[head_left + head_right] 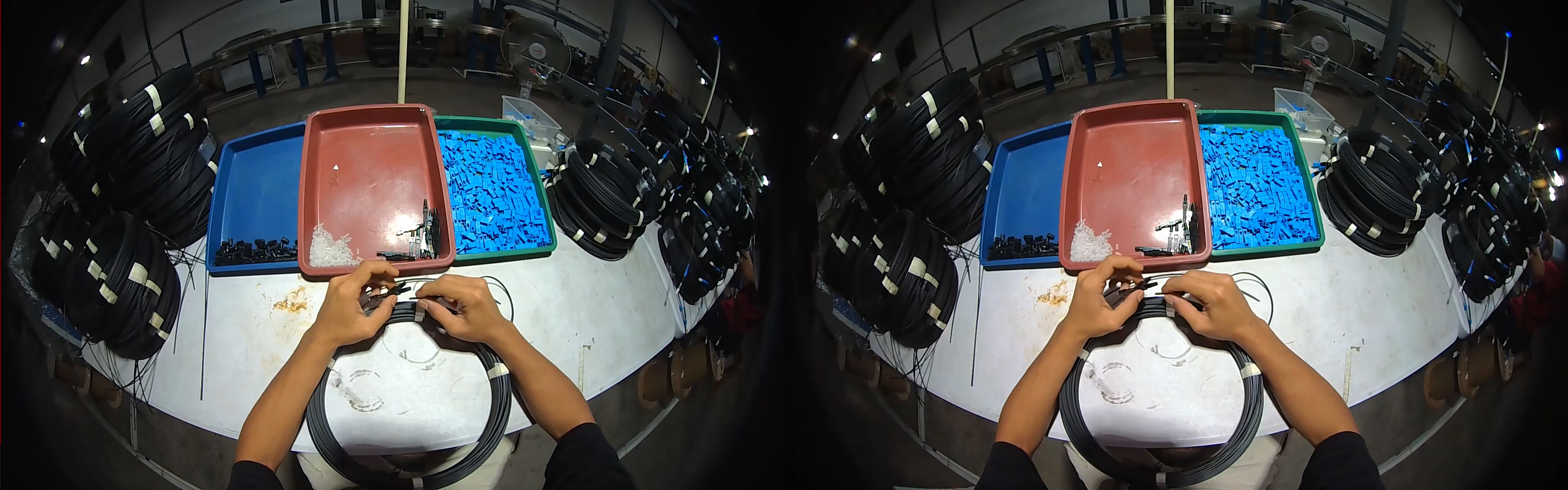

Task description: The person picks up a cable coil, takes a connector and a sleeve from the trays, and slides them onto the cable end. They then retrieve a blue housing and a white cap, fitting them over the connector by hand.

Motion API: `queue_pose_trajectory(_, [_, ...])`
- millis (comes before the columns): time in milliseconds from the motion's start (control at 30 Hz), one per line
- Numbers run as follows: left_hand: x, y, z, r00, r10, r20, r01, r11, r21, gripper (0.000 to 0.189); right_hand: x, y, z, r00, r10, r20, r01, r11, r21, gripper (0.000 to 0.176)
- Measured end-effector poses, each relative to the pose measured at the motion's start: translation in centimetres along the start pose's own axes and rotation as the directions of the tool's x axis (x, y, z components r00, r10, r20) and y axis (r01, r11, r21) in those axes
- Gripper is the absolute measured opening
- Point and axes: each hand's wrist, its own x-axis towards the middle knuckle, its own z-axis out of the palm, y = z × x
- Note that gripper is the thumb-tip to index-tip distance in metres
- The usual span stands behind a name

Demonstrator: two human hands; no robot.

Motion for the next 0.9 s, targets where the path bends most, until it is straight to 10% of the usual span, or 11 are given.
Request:
queue_pose_trajectory(333, [0.1, -0.1, -0.2, 0.981, 0.187, 0.051, -0.193, 0.963, 0.188, 0.03, 0.0, 0.7, 0.0, 0.955, 0.297, 0.0, -0.29, 0.934, 0.207, 0.016])
queue_pose_trajectory(900, [0.5, 0.2, -0.2, 0.935, 0.351, 0.054, -0.353, 0.9, 0.256, 0.025, -0.1, 0.5, 0.0, 0.931, 0.36, 0.053, -0.36, 0.889, 0.283, 0.015])
